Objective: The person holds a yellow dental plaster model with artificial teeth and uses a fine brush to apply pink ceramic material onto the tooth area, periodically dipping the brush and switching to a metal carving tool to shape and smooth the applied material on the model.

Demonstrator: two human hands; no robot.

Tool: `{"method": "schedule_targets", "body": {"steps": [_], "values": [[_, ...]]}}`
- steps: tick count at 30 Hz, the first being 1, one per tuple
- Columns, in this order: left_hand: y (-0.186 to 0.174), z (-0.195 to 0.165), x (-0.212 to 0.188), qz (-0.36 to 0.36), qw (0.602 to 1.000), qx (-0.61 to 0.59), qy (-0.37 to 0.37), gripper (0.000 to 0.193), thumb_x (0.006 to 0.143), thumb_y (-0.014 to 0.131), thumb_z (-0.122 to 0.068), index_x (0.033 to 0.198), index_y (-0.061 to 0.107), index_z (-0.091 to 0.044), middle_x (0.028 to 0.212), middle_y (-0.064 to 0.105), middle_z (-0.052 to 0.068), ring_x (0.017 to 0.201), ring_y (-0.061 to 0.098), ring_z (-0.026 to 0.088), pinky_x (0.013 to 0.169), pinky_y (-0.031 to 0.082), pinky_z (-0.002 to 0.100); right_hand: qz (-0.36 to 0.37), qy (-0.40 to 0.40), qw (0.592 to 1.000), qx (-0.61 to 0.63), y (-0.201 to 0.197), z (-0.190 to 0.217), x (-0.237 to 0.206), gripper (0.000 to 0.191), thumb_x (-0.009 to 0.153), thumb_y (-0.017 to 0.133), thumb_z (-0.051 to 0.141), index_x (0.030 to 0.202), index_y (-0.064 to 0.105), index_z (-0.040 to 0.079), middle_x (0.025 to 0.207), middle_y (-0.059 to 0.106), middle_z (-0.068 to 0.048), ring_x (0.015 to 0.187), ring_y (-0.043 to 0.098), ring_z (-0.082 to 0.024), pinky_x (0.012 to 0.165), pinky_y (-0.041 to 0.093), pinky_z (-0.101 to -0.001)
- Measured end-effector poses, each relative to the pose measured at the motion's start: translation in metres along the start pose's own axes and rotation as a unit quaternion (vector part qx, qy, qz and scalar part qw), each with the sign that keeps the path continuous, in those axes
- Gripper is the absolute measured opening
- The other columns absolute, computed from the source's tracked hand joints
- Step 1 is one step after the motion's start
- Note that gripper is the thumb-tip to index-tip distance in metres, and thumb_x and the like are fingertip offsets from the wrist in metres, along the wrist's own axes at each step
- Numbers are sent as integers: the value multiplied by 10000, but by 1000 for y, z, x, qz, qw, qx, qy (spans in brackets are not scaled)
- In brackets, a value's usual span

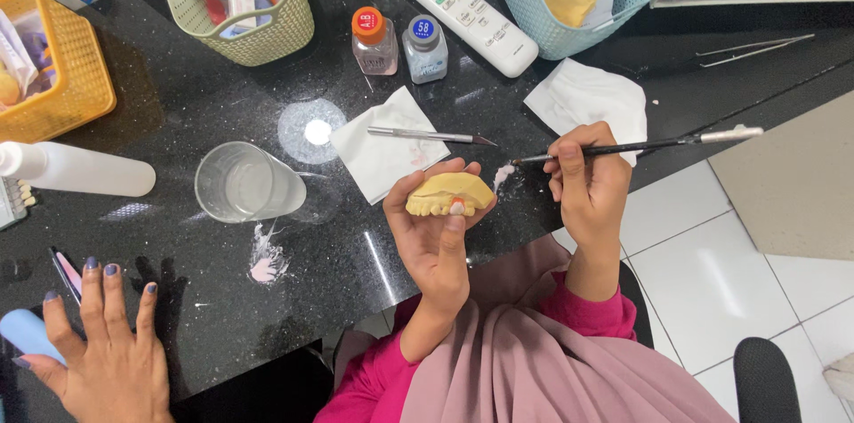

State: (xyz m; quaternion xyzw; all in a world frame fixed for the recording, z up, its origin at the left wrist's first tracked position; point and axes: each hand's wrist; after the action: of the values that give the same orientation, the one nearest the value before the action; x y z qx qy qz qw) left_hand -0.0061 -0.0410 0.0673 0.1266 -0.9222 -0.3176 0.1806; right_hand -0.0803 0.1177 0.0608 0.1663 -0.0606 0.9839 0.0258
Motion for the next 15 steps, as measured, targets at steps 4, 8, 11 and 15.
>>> {"method": "schedule_targets", "body": {"steps": [4, 8, 11, 15], "values": [[0, 0, 1, -7, 1000, -6, -4, 484, 1091, 553, -28, 1500, 305, -100, 1467, 501, 241, 1374, 574, 358, 1058, 613, 518, 8, 17, 1000, -10, 3, 6, 4, 264, 1147, 518, 252, 1021, 539, 21, 833, 611, -54, 590, 510, -35, 519, 407, -170], [-1, 0, 0, -9, 1000, -8, 0, 490, 1087, 555, -31, 1501, 304, -101, 1469, 502, 240, 1375, 574, 358, 1056, 614, 516, 2, 20, 999, -29, 2, 10, 3, 256, 1147, 502, 234, 1013, 541, 19, 830, 619, -54, 586, 516, -36, 510, 408, -169], [0, 2, 1, -10, 1000, -7, 5, 491, 1086, 552, -33, 1503, 303, -101, 1472, 500, 236, 1381, 571, 357, 1063, 610, 514, 0, 20, 1000, -13, 1, 11, 3, 261, 1152, 494, 232, 1013, 544, 18, 840, 611, -52, 592, 497, -32, 515, 408, -168], [-2, 3, 1, -14, 1000, -5, 7, 494, 1086, 552, -34, 1507, 302, -104, 1480, 501, 234, 1378, 573, 356, 1056, 613, 511, 6, 26, 1000, -2, 1, 9, 3, 259, 1153, 493, 229, 1015, 541, 14, 857, 611, -56, 605, 499, -32, 517, 411, -167]]}}
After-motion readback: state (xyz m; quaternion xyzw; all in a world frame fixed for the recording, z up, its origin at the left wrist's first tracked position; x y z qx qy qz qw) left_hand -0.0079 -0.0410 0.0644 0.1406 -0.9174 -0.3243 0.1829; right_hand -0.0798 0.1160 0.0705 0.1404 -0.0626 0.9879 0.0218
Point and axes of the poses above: each hand's wrist, its own x-axis towards the middle knuckle, its own y-axis out of the palm, z = x × y
